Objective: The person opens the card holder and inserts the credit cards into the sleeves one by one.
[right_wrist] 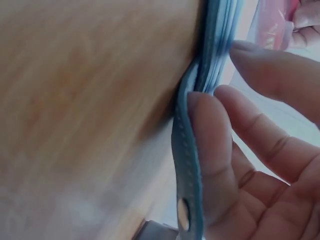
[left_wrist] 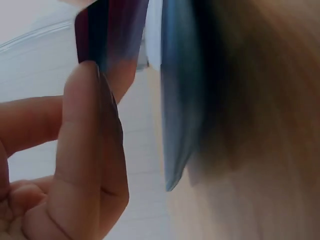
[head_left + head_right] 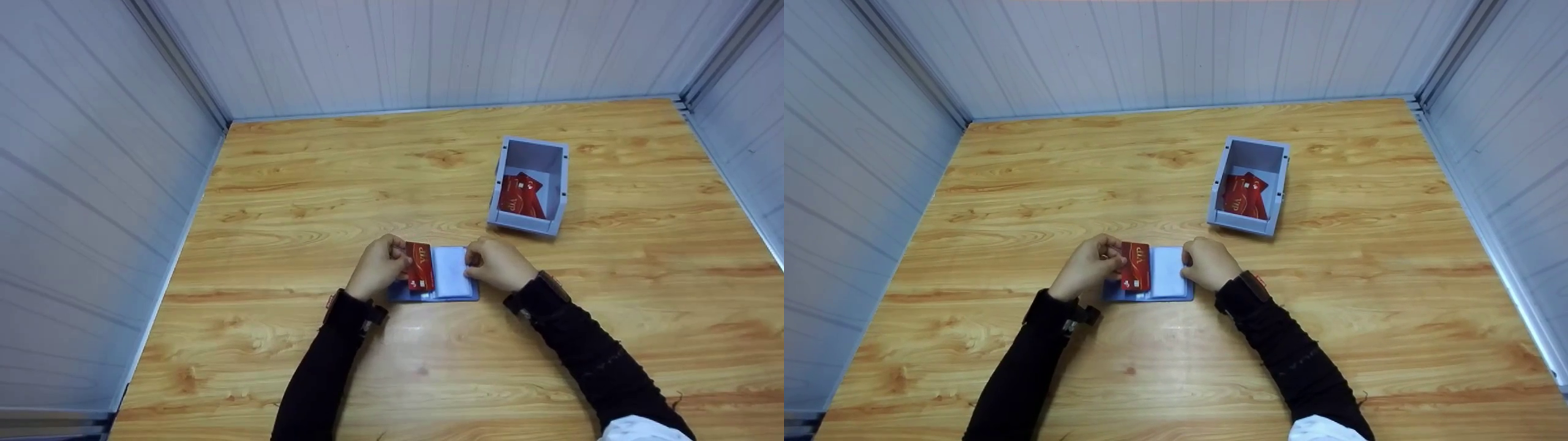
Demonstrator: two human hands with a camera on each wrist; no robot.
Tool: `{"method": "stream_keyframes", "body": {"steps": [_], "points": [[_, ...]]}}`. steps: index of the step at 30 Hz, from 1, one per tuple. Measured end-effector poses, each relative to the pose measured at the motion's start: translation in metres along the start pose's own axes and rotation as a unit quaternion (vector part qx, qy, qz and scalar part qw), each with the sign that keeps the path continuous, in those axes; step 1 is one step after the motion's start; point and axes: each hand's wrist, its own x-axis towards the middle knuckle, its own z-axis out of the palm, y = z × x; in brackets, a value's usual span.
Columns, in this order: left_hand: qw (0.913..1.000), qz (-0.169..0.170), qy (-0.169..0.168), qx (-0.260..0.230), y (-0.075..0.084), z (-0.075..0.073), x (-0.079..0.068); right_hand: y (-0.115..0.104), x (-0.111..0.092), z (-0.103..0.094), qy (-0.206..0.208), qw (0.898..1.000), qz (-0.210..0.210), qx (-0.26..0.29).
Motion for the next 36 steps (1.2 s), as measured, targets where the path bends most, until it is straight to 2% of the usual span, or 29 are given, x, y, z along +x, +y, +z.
{"method": "stream_keyframes", "body": {"steps": [7,13,20,27,36], "points": [[0.9997,-0.003,0.001,0.024,-0.002,0.005,0.001,0.002,0.0,-0.001,-0.008,1.0,0.005,0.016],[0.9999,-0.01,0.001,0.007,-0.005,0.007,0.003,0.004,0.001,-0.001,-0.01,1.0,0.011,0.022],[0.9996,-0.013,-0.004,0.025,-0.002,0.009,0.002,0.004,0.001,-0.001,-0.012,1.0,0.012,0.024],[0.9992,-0.003,-0.004,0.04,-0.002,0.011,0.004,0.003,0.002,-0.003,-0.022,0.999,0.021,0.031],[0.9996,-0.008,-0.01,0.027,-0.002,0.012,0.008,0.004,0.003,-0.003,-0.024,0.999,0.027,0.035]]}}
